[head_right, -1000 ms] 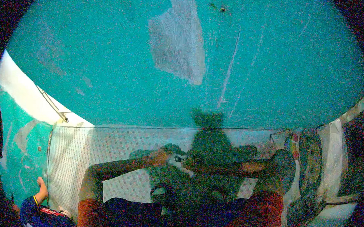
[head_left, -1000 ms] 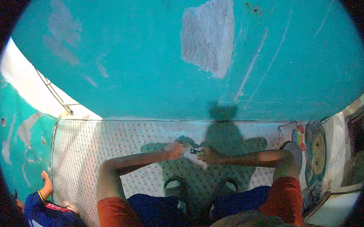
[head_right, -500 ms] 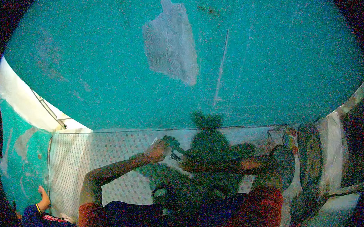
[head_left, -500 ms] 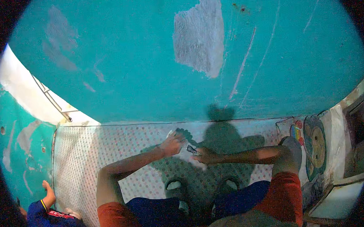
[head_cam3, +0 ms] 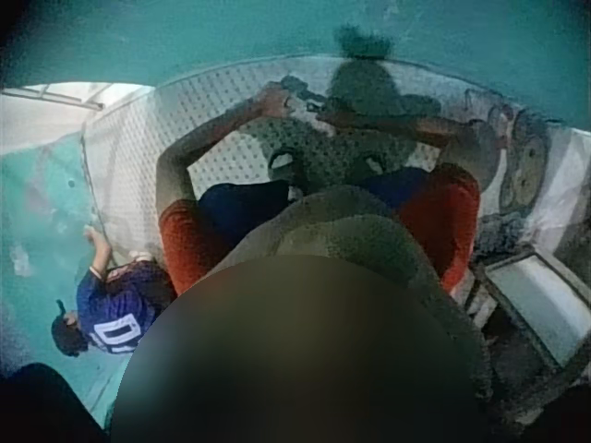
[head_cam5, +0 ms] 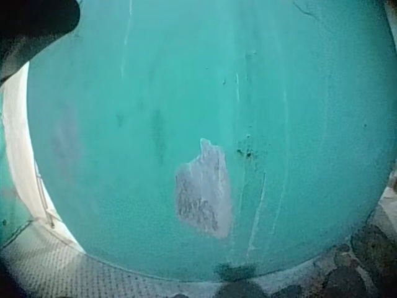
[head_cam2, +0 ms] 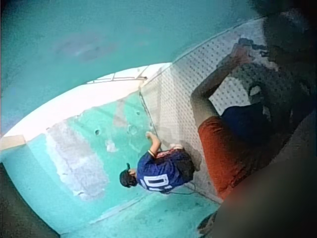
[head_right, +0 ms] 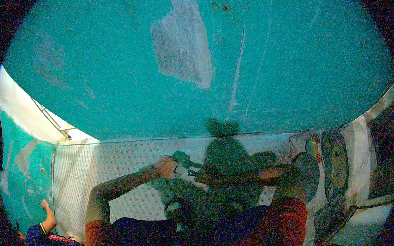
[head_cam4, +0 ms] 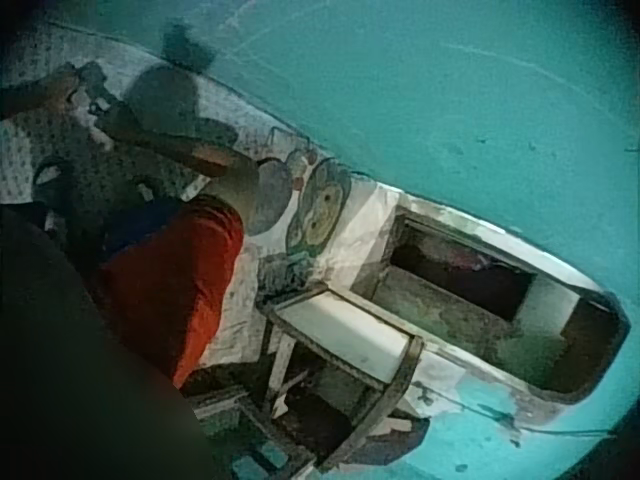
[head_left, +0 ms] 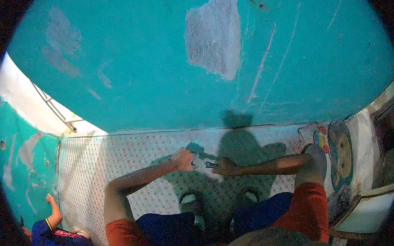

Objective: Using a putty knife to apply compound to a damaged section of a wall.

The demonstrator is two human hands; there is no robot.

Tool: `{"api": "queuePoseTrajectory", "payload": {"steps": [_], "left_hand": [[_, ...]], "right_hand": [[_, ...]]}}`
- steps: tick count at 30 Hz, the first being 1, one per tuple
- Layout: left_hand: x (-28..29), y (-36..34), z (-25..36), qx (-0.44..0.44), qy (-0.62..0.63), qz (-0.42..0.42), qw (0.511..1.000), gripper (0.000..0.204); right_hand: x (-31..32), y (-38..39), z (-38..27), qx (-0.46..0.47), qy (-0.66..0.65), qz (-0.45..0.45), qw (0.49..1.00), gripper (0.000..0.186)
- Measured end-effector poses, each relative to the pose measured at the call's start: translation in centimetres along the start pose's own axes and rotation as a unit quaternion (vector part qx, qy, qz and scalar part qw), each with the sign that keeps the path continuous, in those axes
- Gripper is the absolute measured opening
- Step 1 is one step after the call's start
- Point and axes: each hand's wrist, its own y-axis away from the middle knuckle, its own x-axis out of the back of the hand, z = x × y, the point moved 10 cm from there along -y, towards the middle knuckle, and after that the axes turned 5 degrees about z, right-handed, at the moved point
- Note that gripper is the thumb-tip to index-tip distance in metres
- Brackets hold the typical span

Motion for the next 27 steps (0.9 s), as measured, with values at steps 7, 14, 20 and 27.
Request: {"api": "queuePoseTrajectory", "payload": {"steps": [7, 14, 20, 27], "left_hand": [[1.7, -0.5, 0.5, 0.011, 0.075, 0.027, 0.997, 0.041], [1.2, 0.2, 0.4, -0.027, 0.064, 0.047, 0.997, 0.043], [-2.9, 0.1, -1.1, -0.014, 0.062, 0.02, 0.998, 0.04], [-1.3, 0.7, -0.1, -0.081, 0.12, 0.141, 0.979, 0.039]], "right_hand": [[1.8, 2.4, -2.9, 0.013, -0.075, 0.022, 0.997, 0.04], [0.9, 1.6, -0.9, -0.058, 0.129, 0.262, 0.955, 0.045], [1.7, 2.1, -3.7, -0.031, -0.062, 0.007, 0.998, 0.046], [1.6, 0.4, 1.8, -0.048, 0.118, 0.016, 0.992, 0.046]]}}
